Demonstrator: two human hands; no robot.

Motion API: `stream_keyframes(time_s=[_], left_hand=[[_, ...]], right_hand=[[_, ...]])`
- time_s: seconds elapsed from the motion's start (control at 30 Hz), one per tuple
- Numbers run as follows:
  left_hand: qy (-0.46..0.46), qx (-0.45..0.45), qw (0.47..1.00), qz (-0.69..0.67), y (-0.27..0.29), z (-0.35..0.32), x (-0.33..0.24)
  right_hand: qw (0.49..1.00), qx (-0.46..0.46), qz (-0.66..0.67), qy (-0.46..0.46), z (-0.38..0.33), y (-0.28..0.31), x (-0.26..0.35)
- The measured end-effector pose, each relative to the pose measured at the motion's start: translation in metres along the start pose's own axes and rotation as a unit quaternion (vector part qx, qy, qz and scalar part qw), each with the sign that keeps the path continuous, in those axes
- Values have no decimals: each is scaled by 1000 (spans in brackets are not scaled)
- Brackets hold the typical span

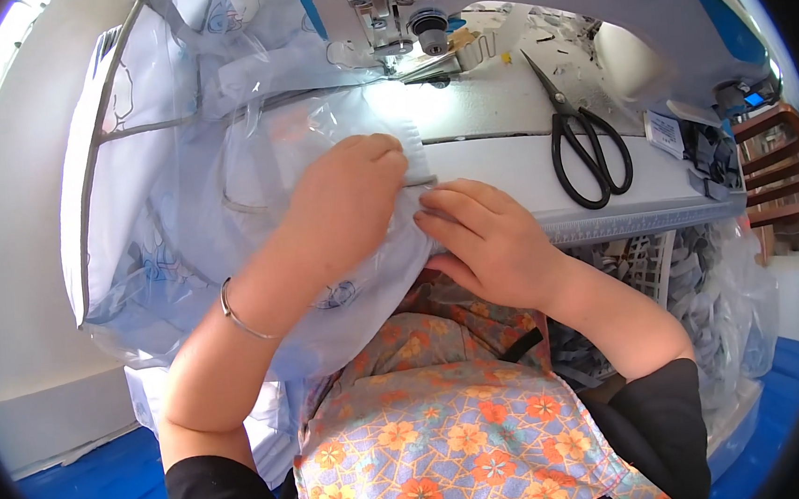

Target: The person is sewing plastic fabric covers using an industrial sewing machine and trimming with scissors.

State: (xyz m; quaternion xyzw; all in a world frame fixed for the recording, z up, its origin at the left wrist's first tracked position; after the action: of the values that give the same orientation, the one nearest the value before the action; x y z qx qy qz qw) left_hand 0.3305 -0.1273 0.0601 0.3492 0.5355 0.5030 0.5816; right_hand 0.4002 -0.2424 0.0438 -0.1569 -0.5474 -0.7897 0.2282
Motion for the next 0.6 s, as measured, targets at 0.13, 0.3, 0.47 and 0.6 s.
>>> stream_keyframes(time_s=[0.13,0.3,0.47,0.6], left_hand=[[-85,-112,990,-8,6,3,0],[-65,-66,995,-28,3,8,-1],[-82,-40,995,41,3,19,5],[-94,-42,993,49,5,26,14]], right_hand=[[998,-40,-34,18,7,-7,8],[990,-112,-68,59,11,-3,17],[994,-87,-61,30,28,-8,7],[993,-97,-65,18,38,-7,1]])
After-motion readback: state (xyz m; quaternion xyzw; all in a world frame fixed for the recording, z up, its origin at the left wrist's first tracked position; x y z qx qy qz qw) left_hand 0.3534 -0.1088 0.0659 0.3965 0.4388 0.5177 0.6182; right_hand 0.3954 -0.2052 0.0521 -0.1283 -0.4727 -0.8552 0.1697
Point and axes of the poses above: each hand's wrist, its own z-axis towards the middle knuckle, its own y-axis out of the back of the hand, x = y × z, the point moved 8 cm from there along z, towards the middle knuckle, and after that the axes turned 15 degrees about -y, right-handed, at the moved point
